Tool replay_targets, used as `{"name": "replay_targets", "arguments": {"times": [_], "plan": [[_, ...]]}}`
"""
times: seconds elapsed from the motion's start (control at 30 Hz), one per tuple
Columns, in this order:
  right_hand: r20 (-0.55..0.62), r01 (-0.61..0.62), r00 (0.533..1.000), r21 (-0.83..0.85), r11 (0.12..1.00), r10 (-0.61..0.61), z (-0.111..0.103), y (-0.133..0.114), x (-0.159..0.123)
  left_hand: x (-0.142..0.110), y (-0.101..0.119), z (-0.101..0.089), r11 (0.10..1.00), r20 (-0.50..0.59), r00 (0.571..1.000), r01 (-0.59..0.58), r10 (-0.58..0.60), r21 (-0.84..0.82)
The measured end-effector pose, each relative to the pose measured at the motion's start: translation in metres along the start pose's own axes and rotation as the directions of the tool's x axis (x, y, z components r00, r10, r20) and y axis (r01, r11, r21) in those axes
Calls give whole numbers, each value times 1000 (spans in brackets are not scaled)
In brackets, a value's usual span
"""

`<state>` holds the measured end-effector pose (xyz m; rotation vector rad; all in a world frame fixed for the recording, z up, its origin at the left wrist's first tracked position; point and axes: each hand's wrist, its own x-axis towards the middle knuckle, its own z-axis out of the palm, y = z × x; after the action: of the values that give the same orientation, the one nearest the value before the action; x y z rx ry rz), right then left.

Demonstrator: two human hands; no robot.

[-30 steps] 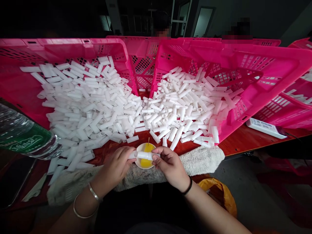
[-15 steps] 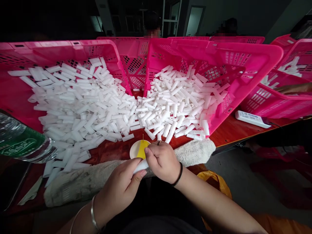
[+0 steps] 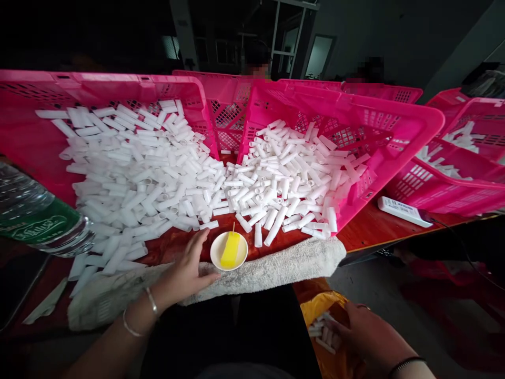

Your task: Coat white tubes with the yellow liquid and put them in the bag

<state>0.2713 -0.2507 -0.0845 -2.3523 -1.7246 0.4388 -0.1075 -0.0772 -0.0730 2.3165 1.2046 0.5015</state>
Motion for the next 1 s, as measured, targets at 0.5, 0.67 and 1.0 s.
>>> {"name": "replay_targets", "arguments": {"times": [0.5,0.67,1.0], "plan": [[230,724,667,-425,544,-708,-12,-273,127,20,-8,7,992,53,998,-20,27,-127],[234,744,659,-340,575,-715,-1,-264,133,18,-7,9,989,44,999,10,-3,-146],[158,656,741,39,754,-653,-1,-201,154,14,-5,6,984,21,1000,16,-13,-178]]}}
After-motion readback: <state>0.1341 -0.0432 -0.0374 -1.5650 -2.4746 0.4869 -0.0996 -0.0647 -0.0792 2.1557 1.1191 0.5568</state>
